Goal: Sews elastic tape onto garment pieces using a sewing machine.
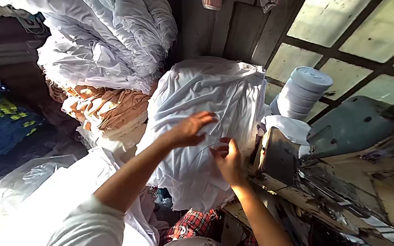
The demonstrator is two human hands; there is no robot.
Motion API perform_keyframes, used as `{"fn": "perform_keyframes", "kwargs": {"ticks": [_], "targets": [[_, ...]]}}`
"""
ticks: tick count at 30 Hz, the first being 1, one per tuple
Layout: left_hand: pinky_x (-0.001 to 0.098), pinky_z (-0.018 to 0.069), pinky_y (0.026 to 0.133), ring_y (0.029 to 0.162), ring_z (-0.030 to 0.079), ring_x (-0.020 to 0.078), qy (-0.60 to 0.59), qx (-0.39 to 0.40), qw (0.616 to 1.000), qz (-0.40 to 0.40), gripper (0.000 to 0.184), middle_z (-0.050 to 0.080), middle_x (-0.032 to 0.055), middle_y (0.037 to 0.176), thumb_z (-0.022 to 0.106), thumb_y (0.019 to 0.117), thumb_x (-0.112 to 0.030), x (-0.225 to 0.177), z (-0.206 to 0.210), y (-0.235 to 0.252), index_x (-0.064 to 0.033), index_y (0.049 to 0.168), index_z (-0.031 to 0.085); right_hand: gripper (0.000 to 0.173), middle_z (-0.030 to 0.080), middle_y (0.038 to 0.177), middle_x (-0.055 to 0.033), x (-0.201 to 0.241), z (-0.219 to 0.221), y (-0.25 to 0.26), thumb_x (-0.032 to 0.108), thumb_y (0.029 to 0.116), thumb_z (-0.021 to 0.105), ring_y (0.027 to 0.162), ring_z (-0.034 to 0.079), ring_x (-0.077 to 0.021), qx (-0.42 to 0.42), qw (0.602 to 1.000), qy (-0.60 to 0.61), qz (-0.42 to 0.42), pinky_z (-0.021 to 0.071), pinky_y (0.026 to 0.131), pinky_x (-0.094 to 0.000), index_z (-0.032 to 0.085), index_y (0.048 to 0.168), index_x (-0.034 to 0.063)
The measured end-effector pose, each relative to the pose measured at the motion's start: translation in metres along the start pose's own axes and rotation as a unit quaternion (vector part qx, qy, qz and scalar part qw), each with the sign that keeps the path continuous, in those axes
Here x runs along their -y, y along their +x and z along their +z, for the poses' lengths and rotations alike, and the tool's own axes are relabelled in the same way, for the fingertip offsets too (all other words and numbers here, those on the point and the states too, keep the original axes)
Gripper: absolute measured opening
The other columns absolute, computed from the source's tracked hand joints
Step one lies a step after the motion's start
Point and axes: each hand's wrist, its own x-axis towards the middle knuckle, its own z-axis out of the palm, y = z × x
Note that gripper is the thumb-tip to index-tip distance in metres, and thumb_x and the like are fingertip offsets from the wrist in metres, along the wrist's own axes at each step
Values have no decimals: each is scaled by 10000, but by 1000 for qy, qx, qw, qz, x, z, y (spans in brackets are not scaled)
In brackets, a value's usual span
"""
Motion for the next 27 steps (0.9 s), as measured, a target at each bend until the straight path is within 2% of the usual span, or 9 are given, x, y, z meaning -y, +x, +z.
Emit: {"fn": "perform_keyframes", "kwargs": {"ticks": [4,7,9,10,13,17,21,25,27], "targets": [[591,306,1190,1439,449,388,90,-11,992,85,367,526,200,1506,666,940,-199,21,64,60,-76,1284,699,881,569,1319,-330,-6,29,15,280,728,885,1104,648,-425,-103,988,-116,7,563,873,-516,476,1393,-127],[491,445,1063,1131,656,290,76,-70,987,127,181,736,109,1071,590,957,-88,3,45,101,-73,973,770,1100,413,1498,-369,2,28,19,330,714,907,1235,588,-467,-100,987,-122,33,538,948,-554,314,1509,-145],[487,472,1016,1049,679,294,63,-60,984,152,141,741,112,977,633,921,-18,-26,26,118,-49,959,766,929,520,1364,-361,6,26,22,273,792,859,1046,652,-413,-81,990,-102,59,551,864,-537,373,1452,-165],[489,457,1040,1066,671,298,73,-49,983,161,144,733,117,978,623,931,-7,-37,18,124,-44,969,758,658,630,1102,-298,6,25,23,214,836,821,806,650,-324,-84,993,-71,46,552,733,-482,515,1286,-156],[488,460,1032,1046,675,311,94,-59,977,180,124,724,130,947,637,905,43,-53,0,127,-15,943,741,131,590,626,33,0,17,11,80,945,660,501,511,17,-54,990,126,-10,460,508,-163,643,897,-41],[521,475,1020,1037,697,314,-22,-70,986,148,145,749,156,979,635,874,50,-51,-25,107,31,966,747,57,648,716,115,-7,-35,-36,2,963,593,569,562,51,-79,952,295,-10,493,547,-135,640,977,32],[501,464,1072,979,705,256,-84,20,976,201,118,741,115,919,635,895,-47,-68,-36,83,6,915,739,76,670,887,130,-9,-118,-101,90,986,607,732,617,65,-151,974,137,-94,539,667,-112,666,1020,125],[198,564,778,815,674,6,-282,134,920,235,89,723,-19,836,678,909,-92,-102,-15,85,-31,906,742,91,685,1149,128,0,-155,-160,199,1039,567,1072,635,28,-185,974,119,-63,530,910,-145,646,1080,209],[122,498,669,730,606,-50,-346,121,896,252,124,675,-42,791,637,958,-110,-128,-3,96,-18,913,708,120,690,1053,163,6,-151,-174,239,1054,556,957,645,56,-217,962,157,-59,537,837,-130,647,1131,262]]}}
